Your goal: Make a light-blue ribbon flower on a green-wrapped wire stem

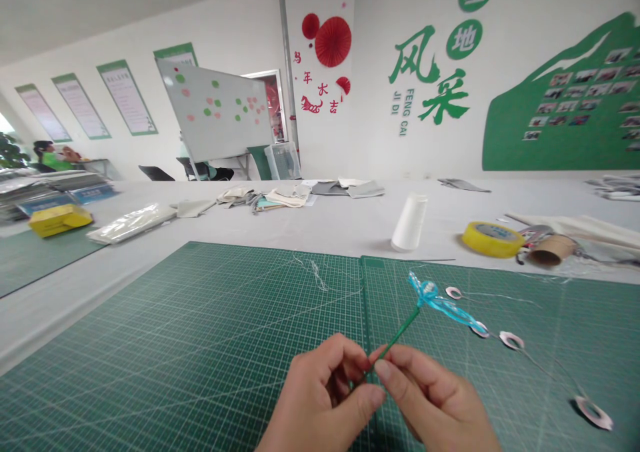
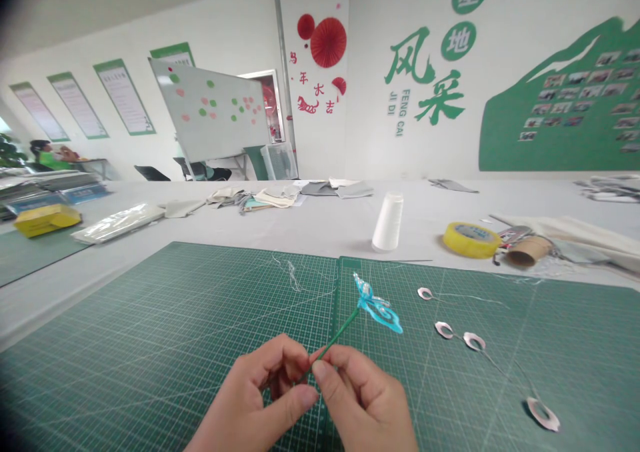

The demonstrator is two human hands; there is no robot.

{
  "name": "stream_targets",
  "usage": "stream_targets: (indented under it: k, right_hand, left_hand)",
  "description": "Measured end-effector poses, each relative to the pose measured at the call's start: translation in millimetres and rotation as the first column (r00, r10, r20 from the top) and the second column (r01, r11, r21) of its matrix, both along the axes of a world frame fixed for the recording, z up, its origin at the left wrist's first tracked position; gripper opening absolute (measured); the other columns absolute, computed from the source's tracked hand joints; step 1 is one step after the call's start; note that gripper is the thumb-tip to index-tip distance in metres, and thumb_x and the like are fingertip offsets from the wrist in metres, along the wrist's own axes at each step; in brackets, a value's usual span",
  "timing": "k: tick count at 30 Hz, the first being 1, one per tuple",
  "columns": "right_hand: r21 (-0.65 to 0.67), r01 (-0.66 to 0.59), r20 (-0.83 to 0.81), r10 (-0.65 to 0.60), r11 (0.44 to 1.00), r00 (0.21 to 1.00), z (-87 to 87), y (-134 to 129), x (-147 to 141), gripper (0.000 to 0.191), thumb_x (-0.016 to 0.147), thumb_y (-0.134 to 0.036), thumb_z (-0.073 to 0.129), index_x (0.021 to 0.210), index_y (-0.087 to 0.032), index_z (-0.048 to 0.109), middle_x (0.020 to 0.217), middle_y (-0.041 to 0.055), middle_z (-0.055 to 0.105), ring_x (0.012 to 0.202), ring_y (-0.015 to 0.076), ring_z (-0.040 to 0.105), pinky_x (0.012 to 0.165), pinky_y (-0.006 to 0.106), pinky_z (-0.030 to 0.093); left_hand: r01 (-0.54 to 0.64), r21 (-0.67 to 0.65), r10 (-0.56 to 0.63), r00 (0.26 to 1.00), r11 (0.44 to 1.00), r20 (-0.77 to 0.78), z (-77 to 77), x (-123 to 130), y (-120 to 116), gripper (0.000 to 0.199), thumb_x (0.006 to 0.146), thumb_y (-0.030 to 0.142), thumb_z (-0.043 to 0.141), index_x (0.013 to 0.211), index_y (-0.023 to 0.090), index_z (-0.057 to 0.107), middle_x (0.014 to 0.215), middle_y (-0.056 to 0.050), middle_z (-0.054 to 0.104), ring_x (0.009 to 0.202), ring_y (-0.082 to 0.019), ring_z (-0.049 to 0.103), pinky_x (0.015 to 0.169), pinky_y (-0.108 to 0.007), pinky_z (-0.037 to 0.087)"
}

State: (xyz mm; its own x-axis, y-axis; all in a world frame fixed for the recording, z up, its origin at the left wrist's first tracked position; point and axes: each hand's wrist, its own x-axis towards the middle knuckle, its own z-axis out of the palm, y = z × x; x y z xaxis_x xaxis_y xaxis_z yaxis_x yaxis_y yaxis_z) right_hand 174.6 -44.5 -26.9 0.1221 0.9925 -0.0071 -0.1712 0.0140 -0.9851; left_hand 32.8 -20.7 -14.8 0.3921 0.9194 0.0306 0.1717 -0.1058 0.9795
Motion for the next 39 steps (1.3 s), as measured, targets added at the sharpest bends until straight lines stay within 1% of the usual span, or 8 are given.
stream_targets:
  k: [7, 13, 16, 25, 30, 32, 35, 39]
  right_hand:
    - [0.04, 0.016, 0.08, -0.019, 0.999, 0.997, -11.0, 0, 0, 0.017, 0.076, -0.038, 0.065, 0.079, -0.026, 0.075, 0.061, -0.0014, 0.063, 0.061, 0.0171, 0.053, 0.058, 0.027, 0.041]
    - [-0.052, 0.008, 0.165, 0.0, 0.999, 0.986, -16.2, 2, 4, 0.029, 0.078, -0.05, 0.063, 0.072, -0.021, 0.065, 0.051, -0.009, 0.027, 0.046, 0.0097, 0.02, 0.041, 0.023, 0.015]
    - [-0.082, -0.035, 0.143, 0.047, 0.996, 0.989, -11.9, 2, 5, 0.032, 0.078, -0.053, 0.064, 0.072, -0.021, 0.064, 0.054, -0.0088, 0.028, 0.046, 0.009, 0.016, 0.041, 0.024, 0.007]
    - [-0.075, -0.207, 0.172, 0.217, 0.976, 0.961, -12.8, 12, 17, 0.03, 0.08, -0.049, 0.065, 0.071, -0.021, 0.07, 0.056, -0.0064, 0.043, 0.047, 0.0088, 0.022, 0.041, 0.022, 0.014]
    - [0.033, -0.259, 0.309, 0.237, 0.965, 0.921, -21.9, 20, 28, 0.025, 0.075, -0.043, 0.069, 0.065, -0.021, 0.071, 0.049, -0.0056, 0.048, 0.047, 0.0104, 0.034, 0.046, 0.024, 0.025]
    - [0.038, -0.306, 0.38, 0.27, 0.951, 0.885, -15.7, 20, 33, 0.021, 0.075, -0.04, 0.07, 0.065, -0.021, 0.072, 0.048, -0.0053, 0.049, 0.046, 0.011, 0.037, 0.046, 0.024, 0.027]
    - [0.068, -0.411, 0.584, 0.297, 0.909, 0.755, 0.6, 16, 38, 0.017, 0.078, -0.032, 0.068, 0.064, -0.024, 0.073, 0.058, -0.0024, 0.056, 0.055, 0.0141, 0.05, 0.052, 0.025, 0.035]
    - [0.113, -0.458, 0.693, 0.261, 0.882, 0.672, 13.3, 14, 42, 0.017, 0.081, -0.027, 0.066, 0.066, -0.024, 0.072, 0.058, -0.0019, 0.059, 0.057, 0.0152, 0.057, 0.053, 0.025, 0.041]
  left_hand:
    - [0.022, -0.165, -0.001, 0.992, 0.986, 0.126, -2.9, 3, -3, 0.017, 0.085, 0.034, 0.053, 0.078, 0.018, 0.051, 0.065, 0.003, 0.055, 0.044, -0.006, 0.037, 0.045, -0.021, 0.029]
    - [-0.008, -0.171, 0.039, 0.982, 0.985, 0.183, -1.5, 2, 0, 0.017, 0.083, 0.033, 0.056, 0.074, 0.019, 0.05, 0.061, 0.003, 0.051, 0.057, -0.01, 0.041, 0.057, -0.023, 0.032]
    - [0.004, -0.216, 0.039, 0.98, 0.976, 0.195, -0.5, 1, 1, 0.018, 0.082, 0.033, 0.057, 0.074, 0.019, 0.05, 0.061, 0.004, 0.051, 0.053, -0.009, 0.037, 0.054, -0.023, 0.03]
    - [0.053, -0.098, -0.039, 0.989, 0.994, 0.141, 8.7, -9, 12, 0.019, 0.081, 0.03, 0.057, 0.07, 0.016, 0.064, 0.059, 0.003, 0.051, 0.061, -0.012, 0.044, 0.063, -0.024, 0.034]
    - [0.31, -0.2, -0.299, 0.951, 0.93, 0.083, 17.6, -24, 14, 0.018, 0.081, 0.027, 0.06, 0.075, 0.016, 0.072, 0.06, 0.002, 0.053, 0.056, -0.01, 0.044, 0.057, -0.022, 0.034]
    - [0.395, -0.229, -0.401, 0.916, 0.89, 0.021, 22.2, -30, 15, 0.017, 0.081, 0.027, 0.061, 0.078, 0.018, 0.075, 0.063, 0.002, 0.054, 0.056, -0.01, 0.043, 0.055, -0.021, 0.033]
    - [0.496, -0.217, -0.519, 0.852, 0.841, -0.063, 28.5, -38, 15, 0.017, 0.081, 0.029, 0.062, 0.081, 0.022, 0.077, 0.064, 0.001, 0.058, 0.062, -0.012, 0.047, 0.061, -0.021, 0.037]
    - [0.537, -0.174, -0.564, 0.804, 0.825, -0.188, 31.5, -45, 14, 0.021, 0.084, 0.03, 0.059, 0.08, 0.022, 0.078, 0.063, 0.0, 0.06, 0.061, -0.013, 0.051, 0.061, -0.022, 0.04]
